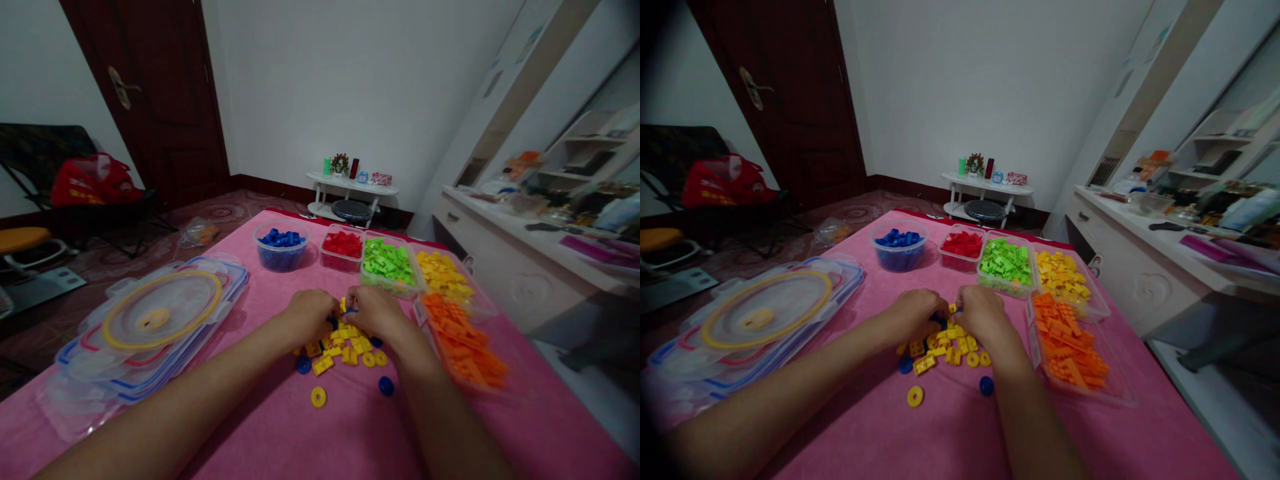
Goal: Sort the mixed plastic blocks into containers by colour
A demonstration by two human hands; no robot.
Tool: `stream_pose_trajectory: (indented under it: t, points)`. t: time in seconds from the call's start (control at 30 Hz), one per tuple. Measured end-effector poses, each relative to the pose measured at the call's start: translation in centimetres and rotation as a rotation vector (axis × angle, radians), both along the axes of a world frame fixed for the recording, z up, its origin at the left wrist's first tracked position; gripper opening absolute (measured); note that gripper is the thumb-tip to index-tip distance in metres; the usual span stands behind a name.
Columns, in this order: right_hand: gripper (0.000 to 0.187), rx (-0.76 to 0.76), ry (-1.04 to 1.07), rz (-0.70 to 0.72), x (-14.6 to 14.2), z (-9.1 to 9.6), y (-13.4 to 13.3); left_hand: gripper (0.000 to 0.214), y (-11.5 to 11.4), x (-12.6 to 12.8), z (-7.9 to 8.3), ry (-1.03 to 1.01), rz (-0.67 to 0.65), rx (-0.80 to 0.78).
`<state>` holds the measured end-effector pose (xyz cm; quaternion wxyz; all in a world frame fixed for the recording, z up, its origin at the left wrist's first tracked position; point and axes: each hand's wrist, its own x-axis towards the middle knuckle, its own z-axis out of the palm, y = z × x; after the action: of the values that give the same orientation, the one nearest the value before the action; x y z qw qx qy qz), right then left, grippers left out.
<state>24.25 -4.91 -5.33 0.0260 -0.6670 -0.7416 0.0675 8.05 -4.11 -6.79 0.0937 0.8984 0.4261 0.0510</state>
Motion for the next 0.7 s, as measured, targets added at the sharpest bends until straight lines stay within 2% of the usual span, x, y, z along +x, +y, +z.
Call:
stream_pose_trajectory:
  t: [0.17, 0.23, 0.3, 0.37, 0.43, 0.53, 0.63, 0.7]
  points:
    - [0.017, 0.047, -0.099, -0.022, -1.1, -0.4, -0.3, 0.026, 0.0, 0.0, 0.1, -0.055, -0.044, -0.038]
    - [0.016, 0.055, -0.076, -0.037, -0.8, 0.1, -0.3, 0.02, 0.5, -0.1, -0.4, -0.195, -0.01, -0.1]
    - [0.016, 0.075, -0.015, -0.069, -0.2, 0.9, -0.3, 0.018, 1.2, -0.2, -0.9, -0.438, 0.059, -0.236]
    - [0.016, 0.134, 0.076, -0.097, 0.3, 1.8, -0.3, 0.018, 1.8, -0.2, -1.2, -0.735, 0.142, -0.497]
    - [0.015, 0.209, 0.207, -0.088, 0.4, 2.5, -0.3, 0.017, 2.0, 0.0, -1.1, -1.034, 0.23, -0.839]
    - [0.017, 0.257, 0.437, 0.04, -0.6, 3.2, -0.6, 0.018, 1.7, 0.2, -0.6, -1.359, 0.299, -1.332]
    - [0.025, 0.293, 0.574, 0.119, -1.5, 3.2, -0.8, 0.028, 1.4, 0.3, -0.5, -1.498, 0.243, -1.646]
    - [0.025, 0.364, 0.6, 0.099, -1.4, 3.1, -0.6, 0.03, 1.4, 0.1, -0.6, -1.517, 0.241, -1.736]
